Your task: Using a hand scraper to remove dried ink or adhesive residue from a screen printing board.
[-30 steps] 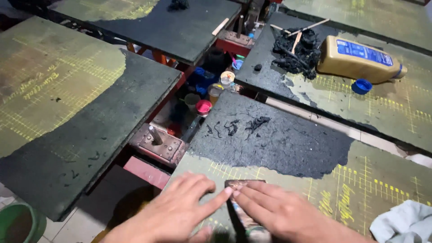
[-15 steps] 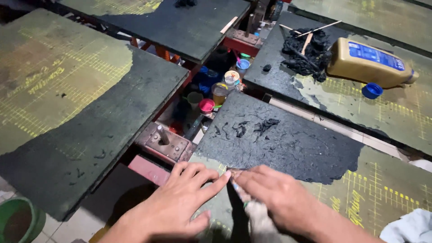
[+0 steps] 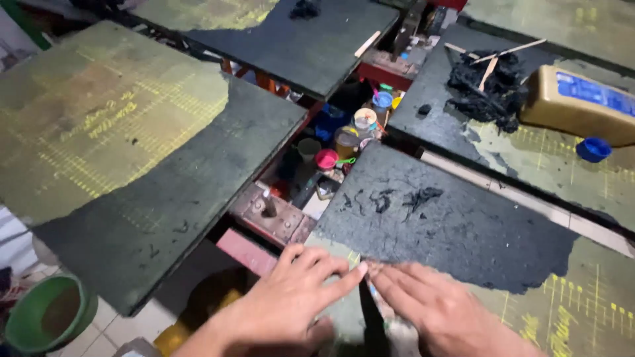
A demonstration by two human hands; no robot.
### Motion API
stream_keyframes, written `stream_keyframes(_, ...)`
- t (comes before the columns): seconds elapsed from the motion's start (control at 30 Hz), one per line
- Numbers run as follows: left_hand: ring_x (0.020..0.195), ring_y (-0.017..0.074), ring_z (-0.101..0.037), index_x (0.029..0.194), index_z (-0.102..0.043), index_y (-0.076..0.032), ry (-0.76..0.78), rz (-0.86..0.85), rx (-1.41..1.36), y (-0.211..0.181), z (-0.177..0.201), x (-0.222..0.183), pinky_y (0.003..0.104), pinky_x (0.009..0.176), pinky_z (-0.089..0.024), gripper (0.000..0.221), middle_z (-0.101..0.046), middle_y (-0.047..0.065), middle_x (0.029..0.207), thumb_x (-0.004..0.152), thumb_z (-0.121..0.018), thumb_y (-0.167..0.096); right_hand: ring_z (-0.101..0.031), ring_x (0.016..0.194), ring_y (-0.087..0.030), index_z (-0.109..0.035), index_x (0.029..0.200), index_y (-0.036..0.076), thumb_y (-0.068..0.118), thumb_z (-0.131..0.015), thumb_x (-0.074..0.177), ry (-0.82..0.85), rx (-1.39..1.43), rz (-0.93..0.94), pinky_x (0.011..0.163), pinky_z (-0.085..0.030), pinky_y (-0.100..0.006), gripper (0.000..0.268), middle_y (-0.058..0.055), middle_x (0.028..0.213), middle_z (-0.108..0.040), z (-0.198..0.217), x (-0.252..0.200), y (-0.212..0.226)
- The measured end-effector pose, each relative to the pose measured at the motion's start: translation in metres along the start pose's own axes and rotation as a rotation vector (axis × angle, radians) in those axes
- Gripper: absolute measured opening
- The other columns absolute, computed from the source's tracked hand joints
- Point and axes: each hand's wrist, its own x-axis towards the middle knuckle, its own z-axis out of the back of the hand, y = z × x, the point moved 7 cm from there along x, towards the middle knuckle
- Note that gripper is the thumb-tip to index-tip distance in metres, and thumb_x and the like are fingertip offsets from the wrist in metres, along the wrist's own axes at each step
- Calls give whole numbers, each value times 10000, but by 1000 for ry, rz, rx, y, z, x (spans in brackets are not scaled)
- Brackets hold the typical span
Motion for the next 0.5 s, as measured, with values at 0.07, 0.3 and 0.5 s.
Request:
stream_keyframes(0.07,1165,381,-461,1479,-448,-47,2,33,18,-3,2,0,543,913,-326,786,-545,178,1342,785,-659,-348,-652,1139,-369,-553,1380,-74,38,-298,1002,-34,-72,-4,987,-525,-439,469,-227,1349,-653,4,2,1)
stream_keyframes(0.3,1290,315,-549,1440,-540,-27,-215,251,-399,17,41,-28,453,1096,-345,511,-615,185,1360,972,-468,-219,-643,1195,-386,-531,1372,-110,61,-393,975,-22,-240,99,1007,-541,-449,454,-268,1344,-635,-5,4,16)
stream_keyframes(0.5,1001,161,-747,1180,-760,-80,-433,517,-486,41,38,-64,288,891,-539,323,-779,31,1080,983,-567,-247,-711,1039,-360,-642,1248,-107,62,-527,936,-103,-366,191,934,-594,-412,373,-268,1201,-703,-10,69,54)
